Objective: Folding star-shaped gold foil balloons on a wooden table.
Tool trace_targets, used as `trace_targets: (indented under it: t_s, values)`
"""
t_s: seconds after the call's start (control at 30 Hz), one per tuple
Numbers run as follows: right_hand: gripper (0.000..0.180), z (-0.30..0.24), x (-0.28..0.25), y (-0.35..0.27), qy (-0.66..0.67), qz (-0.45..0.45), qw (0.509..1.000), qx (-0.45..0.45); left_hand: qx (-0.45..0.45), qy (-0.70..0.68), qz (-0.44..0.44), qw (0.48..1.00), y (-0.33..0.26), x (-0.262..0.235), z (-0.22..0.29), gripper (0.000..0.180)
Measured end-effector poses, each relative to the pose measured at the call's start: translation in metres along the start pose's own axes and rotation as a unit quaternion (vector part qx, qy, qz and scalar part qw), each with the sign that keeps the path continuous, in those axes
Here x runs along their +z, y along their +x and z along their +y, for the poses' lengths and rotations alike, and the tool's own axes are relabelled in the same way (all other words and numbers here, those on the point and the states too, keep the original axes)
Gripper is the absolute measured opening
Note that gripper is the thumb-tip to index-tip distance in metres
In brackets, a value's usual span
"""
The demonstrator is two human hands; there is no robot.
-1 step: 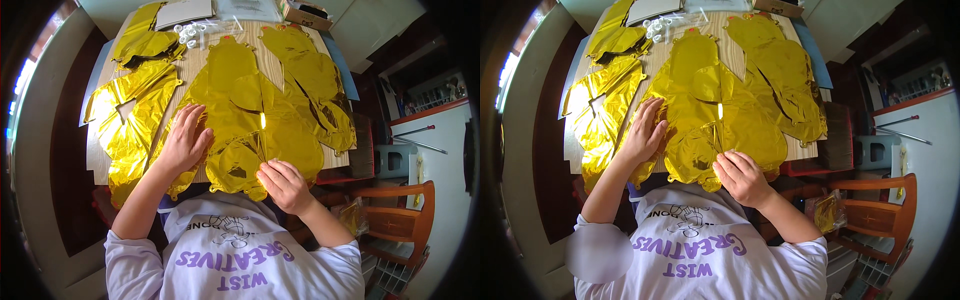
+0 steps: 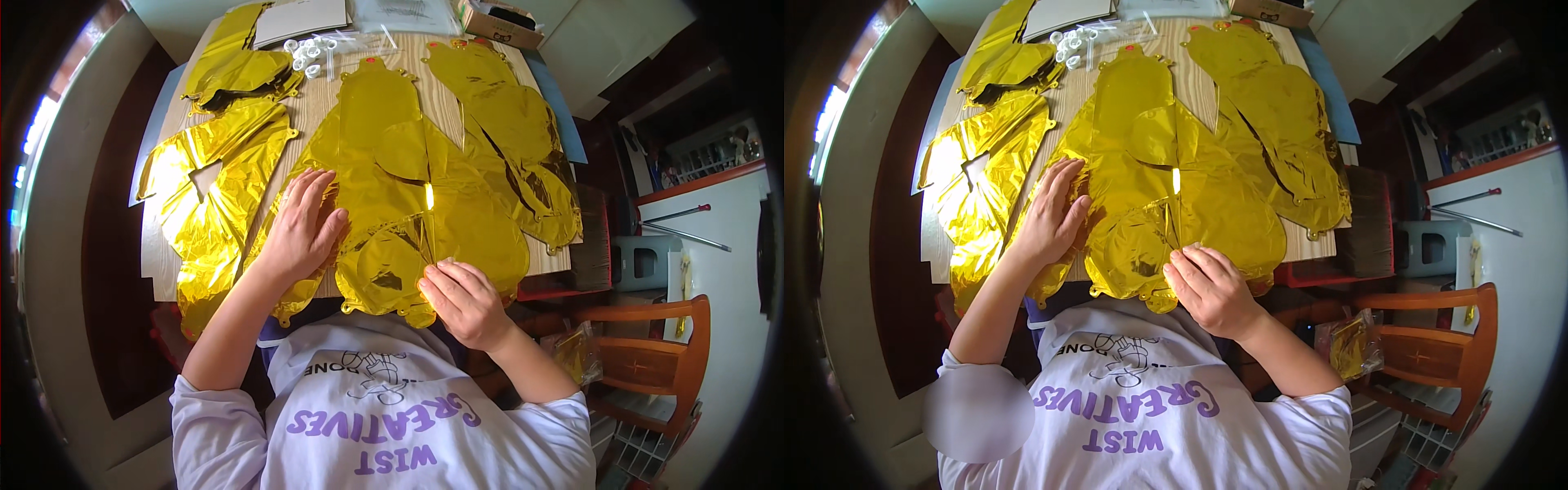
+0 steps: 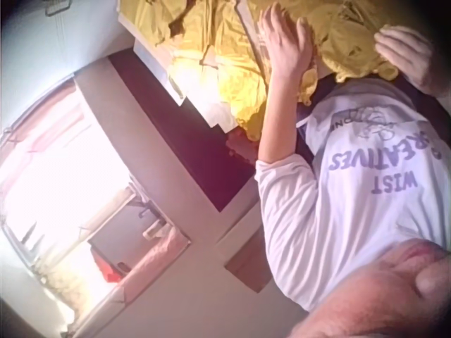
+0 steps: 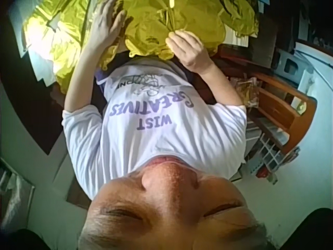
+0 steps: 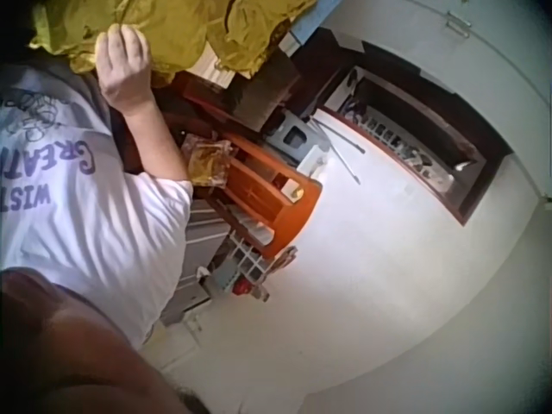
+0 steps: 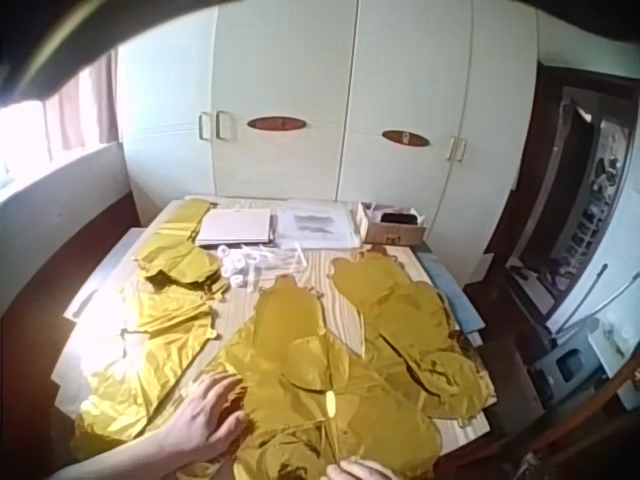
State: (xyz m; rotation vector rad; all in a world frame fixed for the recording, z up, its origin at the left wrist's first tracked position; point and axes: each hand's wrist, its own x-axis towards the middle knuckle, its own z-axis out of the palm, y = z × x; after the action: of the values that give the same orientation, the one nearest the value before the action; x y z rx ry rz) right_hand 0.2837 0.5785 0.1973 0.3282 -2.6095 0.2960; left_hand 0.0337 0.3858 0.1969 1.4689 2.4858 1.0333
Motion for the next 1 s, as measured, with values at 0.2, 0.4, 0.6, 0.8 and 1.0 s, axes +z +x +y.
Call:
trace_targets:
  t_s: [0.2,0.4,0.6,0.8,1.0]
  values:
    - [0.026,-0.0013,0.0010,0.0035,-0.004,-0.001,1.000,-0.002,0.006,-0.006,0.005,1.000,-0.0017,-0.0025,-0.0012,0.054]
    - [0.025,-0.0013,-0.0013,0.0027,-0.008,-0.004,1.000,-0.004,0.003,-0.043,0.013,0.999,0.0029,-0.0031,0.0033,0.053]
    - [0.026,-0.0005,-0.0017,0.0016,-0.002,-0.014,1.000,-0.013,0.000,-0.038,0.014,0.999,0.0003,-0.0042,0.0011,0.054]
    - [0.027,0.0004,-0.0027,-0.0004,0.000,-0.021,1.000,-0.013,0.002,-0.030,-0.003,1.000,0.0013,-0.0052,-0.0012,0.055]
    - [0.027,0.0007,-0.0046,0.0000,0.005,-0.018,1.000,-0.011,0.004,-0.024,0.002,1.000,0.0034,-0.0053,0.0000,0.052]
